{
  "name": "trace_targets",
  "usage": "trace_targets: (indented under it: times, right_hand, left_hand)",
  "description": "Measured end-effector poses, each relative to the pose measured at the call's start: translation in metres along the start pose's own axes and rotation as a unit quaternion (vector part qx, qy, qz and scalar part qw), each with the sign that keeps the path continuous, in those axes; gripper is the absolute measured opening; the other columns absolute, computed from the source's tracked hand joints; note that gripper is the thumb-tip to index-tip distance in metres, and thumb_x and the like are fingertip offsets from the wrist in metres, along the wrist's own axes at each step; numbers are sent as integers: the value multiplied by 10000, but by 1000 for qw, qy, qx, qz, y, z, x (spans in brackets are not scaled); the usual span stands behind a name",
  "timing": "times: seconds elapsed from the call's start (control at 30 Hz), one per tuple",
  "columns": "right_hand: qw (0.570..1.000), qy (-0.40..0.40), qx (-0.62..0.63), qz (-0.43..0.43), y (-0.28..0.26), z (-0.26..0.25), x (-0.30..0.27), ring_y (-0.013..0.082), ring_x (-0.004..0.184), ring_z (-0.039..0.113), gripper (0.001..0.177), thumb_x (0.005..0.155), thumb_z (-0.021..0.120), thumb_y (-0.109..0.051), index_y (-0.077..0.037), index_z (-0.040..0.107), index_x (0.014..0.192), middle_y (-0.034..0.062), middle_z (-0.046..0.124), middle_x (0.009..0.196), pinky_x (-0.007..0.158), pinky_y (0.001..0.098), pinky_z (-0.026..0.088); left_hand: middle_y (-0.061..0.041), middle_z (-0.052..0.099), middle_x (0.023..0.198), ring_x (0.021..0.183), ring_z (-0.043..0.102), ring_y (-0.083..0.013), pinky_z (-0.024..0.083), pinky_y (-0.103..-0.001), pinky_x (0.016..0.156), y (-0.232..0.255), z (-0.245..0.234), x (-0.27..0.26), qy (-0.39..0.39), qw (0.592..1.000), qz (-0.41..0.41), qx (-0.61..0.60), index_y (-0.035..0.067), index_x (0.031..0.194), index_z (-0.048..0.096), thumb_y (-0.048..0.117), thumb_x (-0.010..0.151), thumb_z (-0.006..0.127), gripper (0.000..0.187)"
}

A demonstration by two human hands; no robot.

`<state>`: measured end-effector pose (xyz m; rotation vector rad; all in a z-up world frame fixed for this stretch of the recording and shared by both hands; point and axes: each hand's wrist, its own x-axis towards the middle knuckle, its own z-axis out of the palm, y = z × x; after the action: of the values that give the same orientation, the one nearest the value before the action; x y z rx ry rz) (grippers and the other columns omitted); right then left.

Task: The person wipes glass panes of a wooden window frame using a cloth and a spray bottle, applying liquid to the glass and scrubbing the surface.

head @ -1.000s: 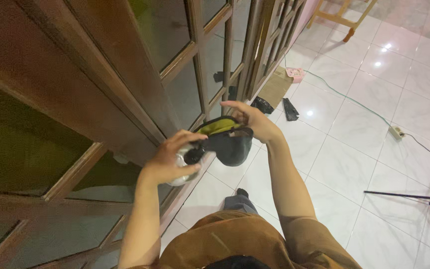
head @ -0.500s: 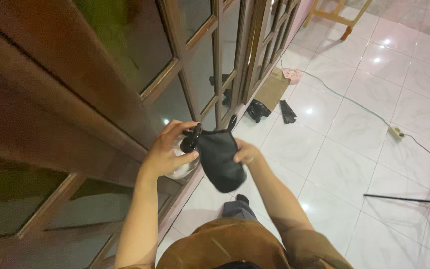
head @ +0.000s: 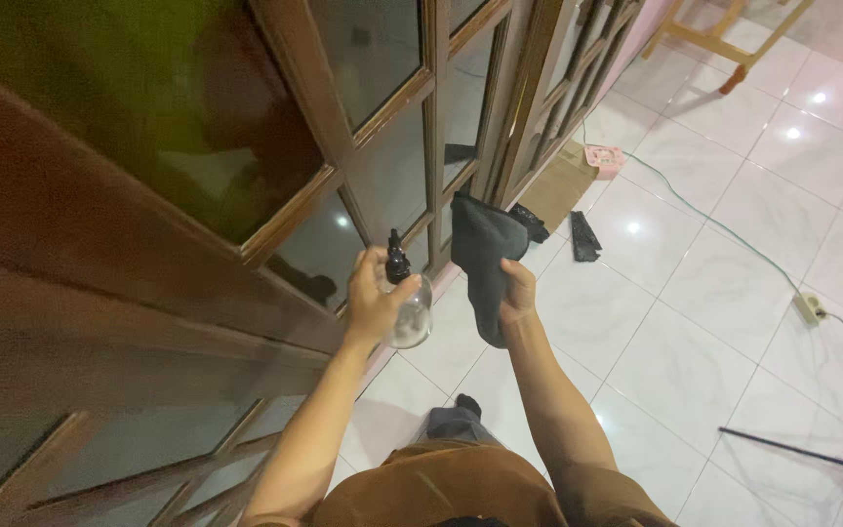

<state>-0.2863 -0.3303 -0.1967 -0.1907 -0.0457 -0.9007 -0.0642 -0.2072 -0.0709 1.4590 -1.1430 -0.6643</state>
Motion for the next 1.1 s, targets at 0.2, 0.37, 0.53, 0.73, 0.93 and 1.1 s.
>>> trace_targets:
  times: [0.2,0.37,0.53,0.73,0.93,1.1]
  right_hand:
    - [998,36,-46,-5,-27,16,23,361,1186,668,601,843,703,-67,78,536,1401,240,663,1304,1092,466,509]
    - [998,52,-36,12,-48,12,39,355,1184,677,590,840,705,-83,60,539,1388,227,672,1294,1086,462,509]
    - [999,35,-35,0,-71,-3,50,360,1148,681,581,874,704,-82,83,540,1407,251,681,1284,1039,464,514]
    - [997,55,-44,-31,-97,-6,56,355,1183,672,593,843,694,-82,74,538,1393,228,667,1302,1078,449,513]
    - [995,74,-51,-33,-107,-9,57,363,1163,670,608,825,702,-87,71,535,1388,237,667,1288,1054,460,515]
    - [994,89,-57,-22,-102,-18,61,351,1130,682,591,833,700,-79,69,546,1384,229,684,1254,1024,450,537]
  left_hand:
    - [-117,589,1162,1176,594,-292,462,-428,997,-42,40,4,56,994,12,90,53,1242,580,236,760,830,573]
    - [-125,604,1177,1175,607,-302,473,-438,1006,-81,62,16,72,985,-76,139,43,1161,605,291,762,872,541]
    - [-141,538,1224,1205,547,-298,425,-428,991,-52,81,52,56,991,-64,106,45,1340,551,270,746,873,712]
    - [-99,605,1173,1143,632,-275,501,-407,975,-9,110,110,46,993,56,88,98,1339,594,271,751,849,664]
    - [-82,640,1127,1105,684,-249,519,-402,961,-22,126,125,6,994,27,110,109,1127,635,296,808,859,432]
    - [-91,600,1097,1076,635,-287,524,-425,920,-41,115,99,-4,987,-8,159,101,1218,618,281,704,869,599]
